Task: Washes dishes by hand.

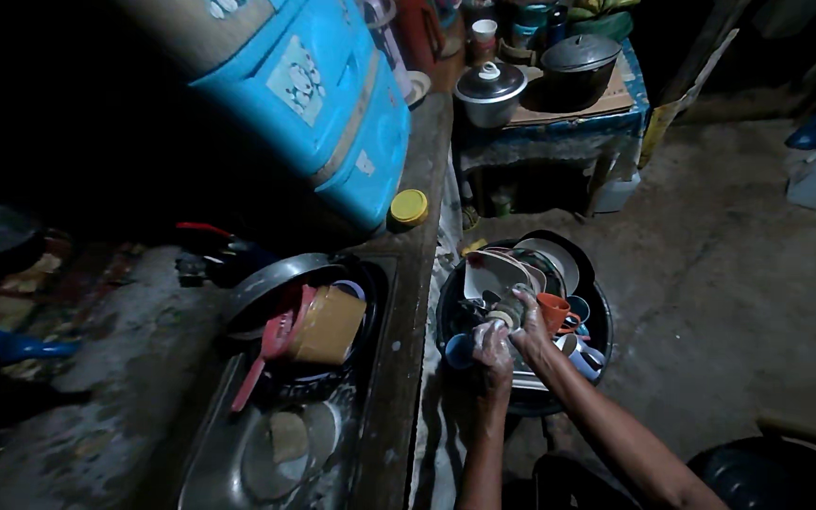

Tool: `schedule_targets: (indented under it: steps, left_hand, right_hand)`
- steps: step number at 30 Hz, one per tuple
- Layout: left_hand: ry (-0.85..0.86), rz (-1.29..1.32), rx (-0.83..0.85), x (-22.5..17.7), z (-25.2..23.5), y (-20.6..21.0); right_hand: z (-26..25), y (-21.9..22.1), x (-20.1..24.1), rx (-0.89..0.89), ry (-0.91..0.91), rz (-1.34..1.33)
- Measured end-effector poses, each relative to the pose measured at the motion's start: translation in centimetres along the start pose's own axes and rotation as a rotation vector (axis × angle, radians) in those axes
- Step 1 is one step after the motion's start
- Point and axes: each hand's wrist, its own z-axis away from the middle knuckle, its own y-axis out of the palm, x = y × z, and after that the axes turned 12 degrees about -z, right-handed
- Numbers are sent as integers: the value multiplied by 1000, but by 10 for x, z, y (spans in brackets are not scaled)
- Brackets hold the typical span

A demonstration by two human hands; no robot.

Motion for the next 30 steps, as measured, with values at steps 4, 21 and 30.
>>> schedule_targets:
  steps: [4,21,30]
  left_hand:
    - [18,21,56,-4,-3,-1]
    - [-369,110,218,45,-24,-16]
    - [-413,146,203,34,1,1]
  right_hand:
    - [-3,-8,-3,-6,-23,115]
    - [-38,-65,84,134,-681,904]
    - [-81,-120,177,81,-741,1521]
